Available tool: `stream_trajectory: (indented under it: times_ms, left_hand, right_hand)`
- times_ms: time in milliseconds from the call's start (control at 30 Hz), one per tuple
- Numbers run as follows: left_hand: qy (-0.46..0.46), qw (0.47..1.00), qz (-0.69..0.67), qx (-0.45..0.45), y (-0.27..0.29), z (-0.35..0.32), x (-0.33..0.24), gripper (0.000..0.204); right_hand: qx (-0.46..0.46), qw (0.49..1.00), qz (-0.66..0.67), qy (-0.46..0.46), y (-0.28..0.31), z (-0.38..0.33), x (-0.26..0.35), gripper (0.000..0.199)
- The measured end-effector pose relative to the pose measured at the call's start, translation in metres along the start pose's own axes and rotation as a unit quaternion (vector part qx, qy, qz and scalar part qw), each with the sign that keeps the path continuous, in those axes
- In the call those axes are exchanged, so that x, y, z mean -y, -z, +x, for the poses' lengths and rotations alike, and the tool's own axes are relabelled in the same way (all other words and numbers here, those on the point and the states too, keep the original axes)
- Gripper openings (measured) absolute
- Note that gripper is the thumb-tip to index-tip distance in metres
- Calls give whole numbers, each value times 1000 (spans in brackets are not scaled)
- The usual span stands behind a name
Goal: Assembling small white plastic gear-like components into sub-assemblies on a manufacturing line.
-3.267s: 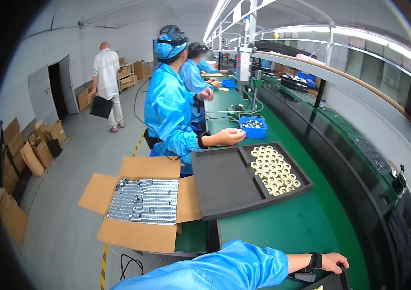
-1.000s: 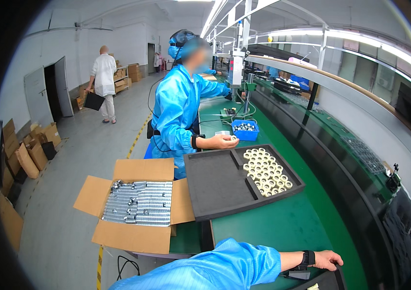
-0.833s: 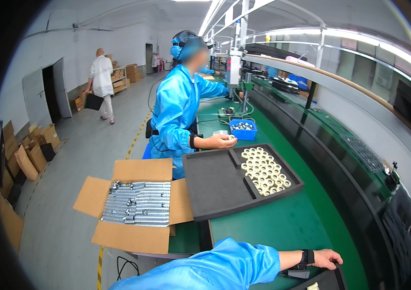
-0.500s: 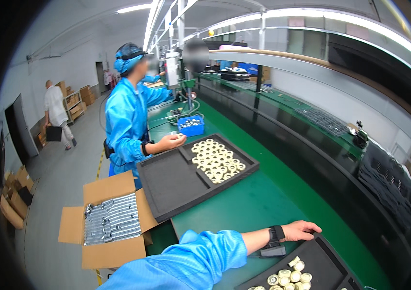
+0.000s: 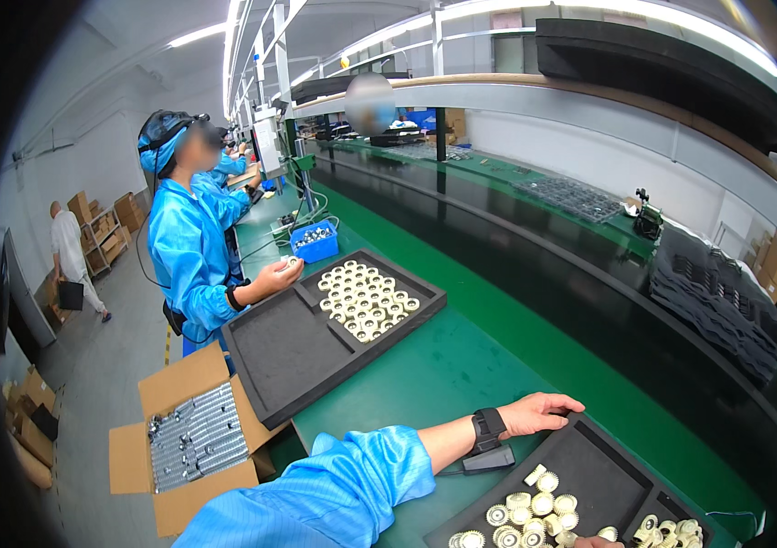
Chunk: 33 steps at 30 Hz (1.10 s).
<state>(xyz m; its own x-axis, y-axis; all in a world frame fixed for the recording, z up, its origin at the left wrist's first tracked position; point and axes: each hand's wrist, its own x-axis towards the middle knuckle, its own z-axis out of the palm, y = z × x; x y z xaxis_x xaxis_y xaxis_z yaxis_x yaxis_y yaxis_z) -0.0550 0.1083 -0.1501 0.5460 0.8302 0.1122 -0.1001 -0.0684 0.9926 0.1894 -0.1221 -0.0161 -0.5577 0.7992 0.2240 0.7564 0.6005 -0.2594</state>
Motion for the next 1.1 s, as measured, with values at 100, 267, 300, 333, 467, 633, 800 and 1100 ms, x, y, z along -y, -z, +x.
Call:
stream_trajectory:
  times_ms: [100,267,300,333,467,633,800,1100]
  left_hand:
    - [-1,1000,6,-4,-1,-1,-3,45]
    - [2,1000,2,-8,-1,0,-1,44]
    - [4,1000,-6,-5,-1,0,0,43]
    - [5,1000,-14,-2,0,0,2,43]
    - [3,1000,-7,-4,-1,2,2,43]
    - [0,1000,5,-2,1,2,4,43]
    - [1,1000,3,-4,0,3,3,43]
    - [1,1000,1,-8,-2,4,2,41]
  right_hand:
    - [3,1000,6,1,2,2,2,32]
    - [9,1000,-9,-5,3,2,5,31]
    - [9,1000,-10,-1,3,2,6,31]
    - [11,1000,-8,-7,3,2,7,31]
    - [16,1000,-4,-9,3,1,5,30]
    - [10,1000,-1,0,2,2,6,30]
    - [4,1000,1,7,1,2,3,29]
    - [11,1000,2,2,1,1,2,29]
